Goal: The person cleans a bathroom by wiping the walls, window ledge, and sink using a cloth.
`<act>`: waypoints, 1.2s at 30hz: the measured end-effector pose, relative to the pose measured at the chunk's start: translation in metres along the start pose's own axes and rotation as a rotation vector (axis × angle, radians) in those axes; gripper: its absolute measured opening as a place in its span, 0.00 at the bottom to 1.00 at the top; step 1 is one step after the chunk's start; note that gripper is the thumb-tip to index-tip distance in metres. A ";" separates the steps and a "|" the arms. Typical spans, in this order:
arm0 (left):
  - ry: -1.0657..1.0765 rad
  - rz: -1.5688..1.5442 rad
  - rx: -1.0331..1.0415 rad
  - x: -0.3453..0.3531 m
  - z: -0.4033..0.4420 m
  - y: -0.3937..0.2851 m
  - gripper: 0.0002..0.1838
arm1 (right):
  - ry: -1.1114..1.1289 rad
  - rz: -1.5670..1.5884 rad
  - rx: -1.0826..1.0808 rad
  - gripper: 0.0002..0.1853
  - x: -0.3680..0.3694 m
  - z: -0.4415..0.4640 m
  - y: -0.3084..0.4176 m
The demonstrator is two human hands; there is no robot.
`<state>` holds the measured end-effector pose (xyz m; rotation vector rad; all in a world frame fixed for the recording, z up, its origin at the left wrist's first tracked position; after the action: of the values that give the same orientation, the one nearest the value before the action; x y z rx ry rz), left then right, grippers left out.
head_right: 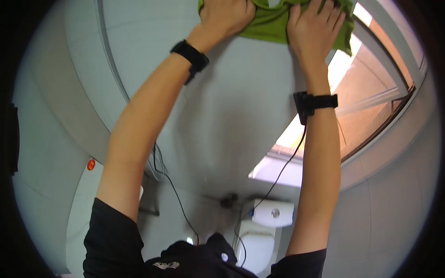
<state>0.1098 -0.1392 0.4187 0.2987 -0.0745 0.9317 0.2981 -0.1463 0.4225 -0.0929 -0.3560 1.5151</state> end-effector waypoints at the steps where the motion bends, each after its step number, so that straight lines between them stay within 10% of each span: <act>1: 0.038 -0.025 0.000 -0.001 -0.016 -0.004 0.35 | 0.097 -0.071 0.063 0.37 -0.016 -0.004 0.016; 15: 0.386 -0.074 0.019 -0.048 -0.277 -0.071 0.30 | 0.588 0.160 -0.107 0.39 -0.087 -0.354 0.110; 21: 0.603 -0.169 0.256 -0.081 -0.413 -0.101 0.30 | 0.890 0.287 -0.139 0.25 -0.131 -0.486 0.142; 30: 0.856 -0.220 0.519 -0.095 -0.431 -0.112 0.34 | 0.880 0.388 -0.124 0.29 -0.151 -0.443 0.112; 36: 0.689 -0.386 -0.004 -0.049 -0.249 -0.084 0.40 | 0.636 0.306 0.217 0.40 -0.120 -0.258 0.040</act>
<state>0.1315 -0.1533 0.1523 -0.0260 0.5961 0.6082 0.3315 -0.2203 0.1471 -0.4604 0.3460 1.7221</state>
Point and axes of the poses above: each hand's wrist, its own z-axis towards the middle knuckle, its own x-axis out of the palm, y = z × x, the point moved 4 cm from there along z, towards the middle knuckle, and after that the axes turned 1 degree about y, right-handed, at the moved point
